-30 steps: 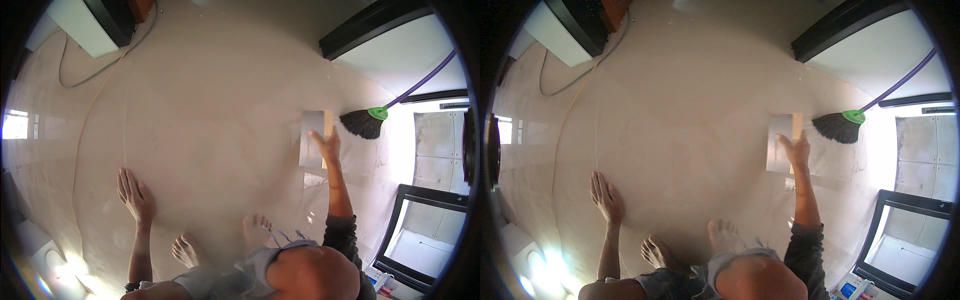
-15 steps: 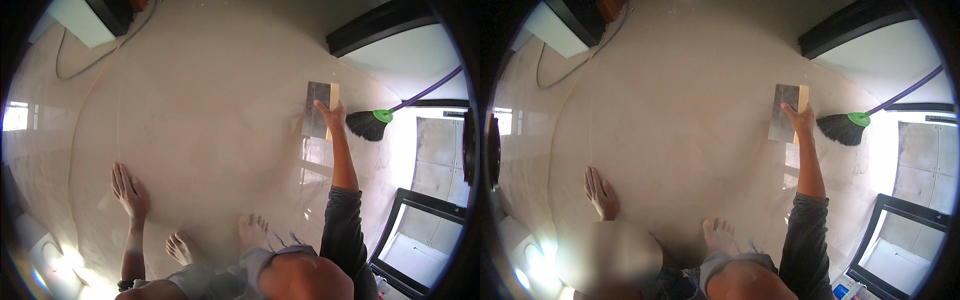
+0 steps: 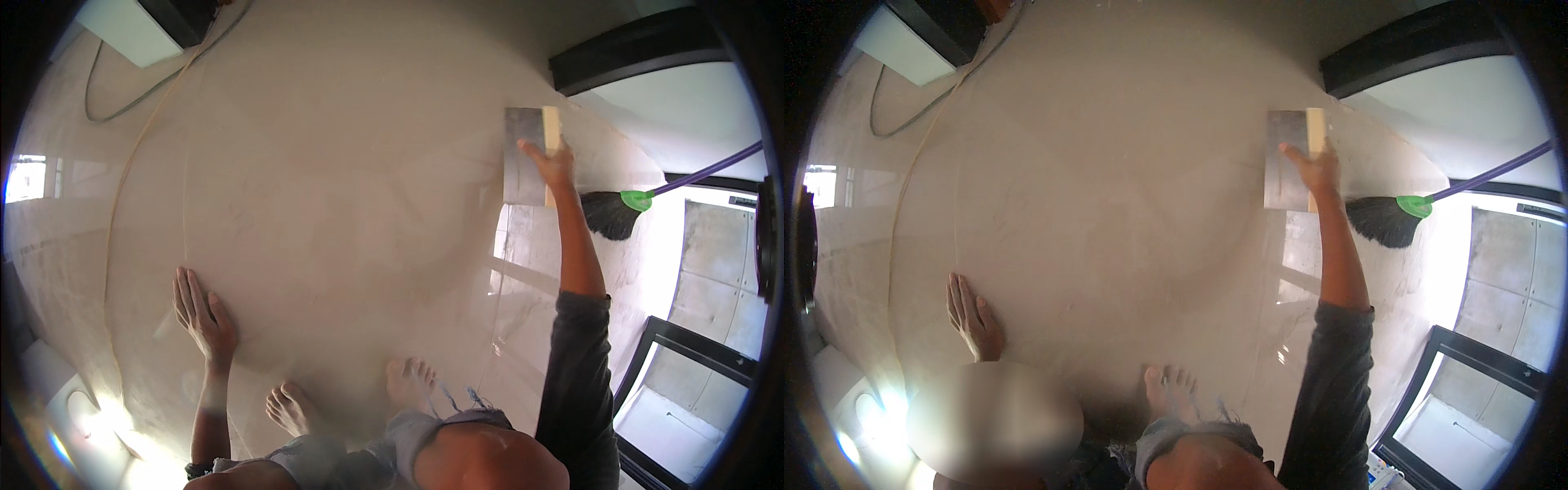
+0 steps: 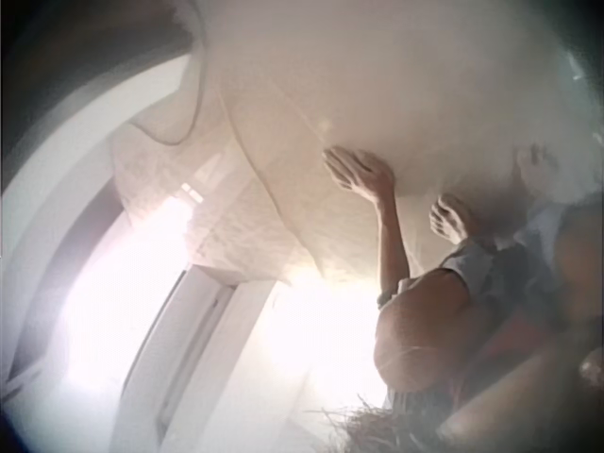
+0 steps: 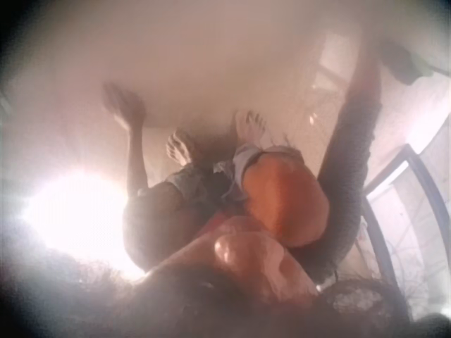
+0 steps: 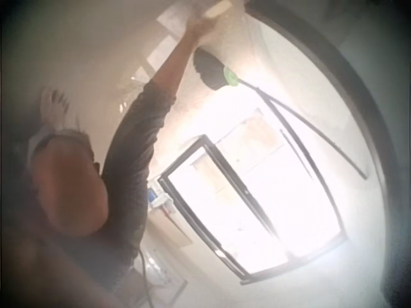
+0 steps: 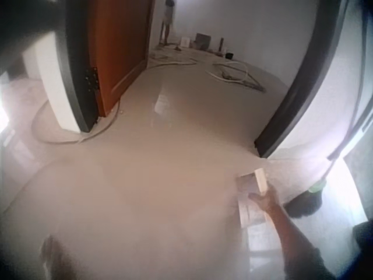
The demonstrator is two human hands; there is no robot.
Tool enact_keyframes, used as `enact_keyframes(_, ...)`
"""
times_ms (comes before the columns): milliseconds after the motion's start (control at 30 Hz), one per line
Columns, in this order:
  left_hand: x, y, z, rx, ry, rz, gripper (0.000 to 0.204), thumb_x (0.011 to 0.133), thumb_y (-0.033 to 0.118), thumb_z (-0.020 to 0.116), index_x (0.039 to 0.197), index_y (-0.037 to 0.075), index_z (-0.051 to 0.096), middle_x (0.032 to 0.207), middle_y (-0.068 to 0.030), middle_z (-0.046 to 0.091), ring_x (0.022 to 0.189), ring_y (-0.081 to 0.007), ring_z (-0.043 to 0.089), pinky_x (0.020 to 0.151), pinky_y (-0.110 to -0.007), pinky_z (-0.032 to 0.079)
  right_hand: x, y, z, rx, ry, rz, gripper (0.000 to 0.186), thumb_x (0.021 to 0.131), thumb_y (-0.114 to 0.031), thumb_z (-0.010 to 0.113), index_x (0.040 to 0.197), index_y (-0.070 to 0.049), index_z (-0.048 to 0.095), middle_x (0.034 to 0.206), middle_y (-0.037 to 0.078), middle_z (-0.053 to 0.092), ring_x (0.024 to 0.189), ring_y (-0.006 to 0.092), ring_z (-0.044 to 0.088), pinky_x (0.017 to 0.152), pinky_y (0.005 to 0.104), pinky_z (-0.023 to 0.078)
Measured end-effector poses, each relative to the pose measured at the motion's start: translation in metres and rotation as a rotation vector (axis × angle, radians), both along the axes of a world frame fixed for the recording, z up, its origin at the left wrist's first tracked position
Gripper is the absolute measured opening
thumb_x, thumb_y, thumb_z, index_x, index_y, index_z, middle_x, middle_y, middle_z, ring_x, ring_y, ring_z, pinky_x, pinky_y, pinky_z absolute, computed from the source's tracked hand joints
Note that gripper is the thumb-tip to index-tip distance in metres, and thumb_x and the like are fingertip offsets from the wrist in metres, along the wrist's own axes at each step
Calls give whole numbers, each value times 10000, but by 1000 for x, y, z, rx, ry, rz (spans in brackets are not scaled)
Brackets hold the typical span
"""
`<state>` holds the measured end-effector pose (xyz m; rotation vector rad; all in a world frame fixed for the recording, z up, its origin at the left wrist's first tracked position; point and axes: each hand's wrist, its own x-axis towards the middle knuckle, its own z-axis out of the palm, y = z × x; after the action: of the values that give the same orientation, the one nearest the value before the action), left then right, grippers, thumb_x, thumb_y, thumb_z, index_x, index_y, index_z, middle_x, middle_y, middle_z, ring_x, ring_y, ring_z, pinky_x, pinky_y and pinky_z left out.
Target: The person uses a rectangular trowel to smooth a wet, light-colored floor surface. They move across the floor on their knees, repeatedly dragging the tool to level the material and occasionally touching the surface with their hand.
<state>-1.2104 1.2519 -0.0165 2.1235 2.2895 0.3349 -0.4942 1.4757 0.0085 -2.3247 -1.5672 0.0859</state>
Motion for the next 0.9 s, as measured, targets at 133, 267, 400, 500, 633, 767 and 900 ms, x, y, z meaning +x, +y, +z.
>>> enact_keyframes(133,4,4,-1,-16,-21,4,579,1120,214,470,1655,-2,415,1738,-177,386,1616,-401,319,1308,-546,216,16,19,11,-22,128,-105,988,733,-665,931,1301,103,680,1216,279,745,1108,399,729,987,463,570)
enact_keyframes(267,1,1,1,-13,-11,5,576,1125,222,465,1654,0,417,1735,-178,392,1618,-398,316,1309,-546,210,-6,32,15,-154,123,68,1184,695,-726,923,1433,129,570,1350,341,669,1252,434,686,1071,493,553)
enact_keyframes(400,0,-2,0,-24,-14,-1,574,1132,230,459,1658,3,413,1739,-178,386,1624,-393,307,1313,-546,201,14,44,13,-89,274,-147,1159,694,-738,919,1400,126,609,1313,339,690,1232,428,705,1038,488,571)
enact_keyframes(500,-1,1,-3,-17,-16,-4,577,1137,237,455,1665,8,401,1745,-176,376,1629,-388,300,1315,-545,197,10,42,-9,-49,-15,16,1206,668,-792,901,1404,119,613,1322,342,688,1217,429,715,1015,483,586)
enact_keyframes(633,-1,-3,2,-63,0,45,583,1140,242,452,1673,14,388,1747,-174,370,1630,-385,296,1317,-545,195,12,61,3,-139,139,-24,1288,625,-848,881,1427,120,597,1345,338,679,1264,456,684,1065,497,559)
enact_keyframes(767,0,1,-3,-43,-1,15,581,1134,237,459,1666,12,399,1742,-176,378,1627,-385,303,1315,-549,200,35,73,0,-187,37,-55,1274,623,-882,856,1391,109,628,1327,322,691,1212,449,708,1021,486,585)
enact_keyframes(900,1,3,5,-33,0,18,583,1121,215,459,1656,-9,404,1737,-189,381,1621,-398,307,1312,-553,208,10,75,-5,-74,58,32,1208,633,-842,882,1375,84,653,1329,298,707,1210,452,707,1047,492,572)
